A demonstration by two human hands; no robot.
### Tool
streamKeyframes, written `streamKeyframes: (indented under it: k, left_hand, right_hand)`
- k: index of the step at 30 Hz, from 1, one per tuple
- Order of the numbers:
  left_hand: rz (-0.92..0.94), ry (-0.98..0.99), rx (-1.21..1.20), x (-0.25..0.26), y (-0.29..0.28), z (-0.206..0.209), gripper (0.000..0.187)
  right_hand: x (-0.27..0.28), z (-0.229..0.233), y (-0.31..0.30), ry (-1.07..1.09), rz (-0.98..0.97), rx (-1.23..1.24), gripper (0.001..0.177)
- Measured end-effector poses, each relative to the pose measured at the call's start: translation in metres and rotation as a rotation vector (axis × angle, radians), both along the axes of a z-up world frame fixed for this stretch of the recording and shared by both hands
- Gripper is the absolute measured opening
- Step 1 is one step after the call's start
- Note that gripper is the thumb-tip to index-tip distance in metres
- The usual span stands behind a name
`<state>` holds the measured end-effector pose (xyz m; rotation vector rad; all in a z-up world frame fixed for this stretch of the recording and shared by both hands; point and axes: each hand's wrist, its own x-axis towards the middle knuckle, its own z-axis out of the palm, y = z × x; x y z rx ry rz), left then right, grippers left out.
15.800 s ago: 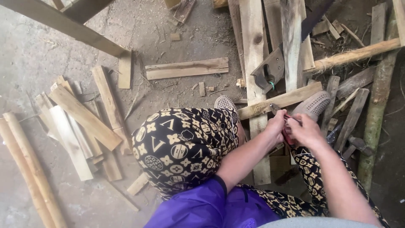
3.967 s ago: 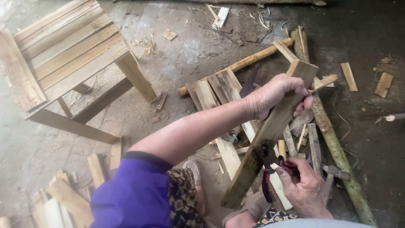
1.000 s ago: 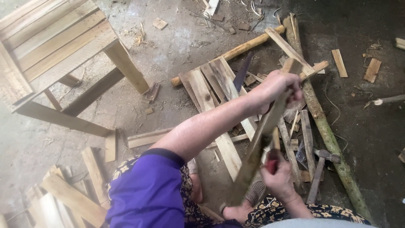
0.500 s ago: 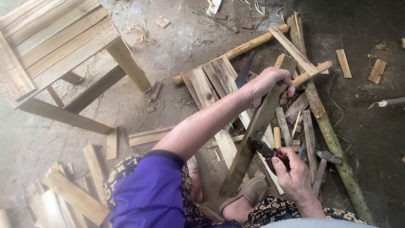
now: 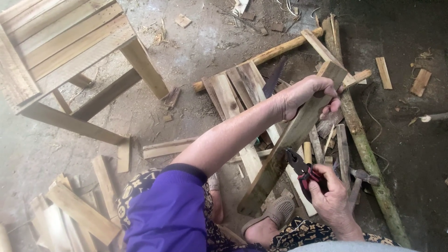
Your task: Hammering nails into wooden planks and using pliers to remove or adjust them in a workshop setting.
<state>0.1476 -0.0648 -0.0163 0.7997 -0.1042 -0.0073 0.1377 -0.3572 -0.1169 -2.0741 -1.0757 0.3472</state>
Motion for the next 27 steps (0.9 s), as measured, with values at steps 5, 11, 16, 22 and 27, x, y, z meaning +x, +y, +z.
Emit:
streamKeyframes:
  k: [5,11,16,22,27]
  left_hand:
    - [-0.020,-0.008,-0.001,0.002,0.000,0.005,0.020]
    - [-0.021,0.068,0.018,0.003,-0.010,0.003,0.016]
    - [0.008,0.084,0.064,0.007,-0.008,-0.003,0.016]
    - [0.079,0.171,0.119,0.010,-0.012,-0.003,0.016]
    - [0.154,0.252,0.179,0.006,-0.013,0.004,0.015]
  right_hand:
    - [-0.009,0.028,0.007,0.057,-0.187,-0.113,0.064]
    - [-0.010,0.032,0.009,-0.052,-0.133,-0.086,0.050]
    - [-0.012,0.024,0.009,-0.010,-0.093,-0.104,0.063]
    - [-0.012,0.015,0.009,0.044,-0.144,-0.079,0.062]
    - [-0.010,-0.002,0.005,0.029,-0.132,-0.035,0.053]
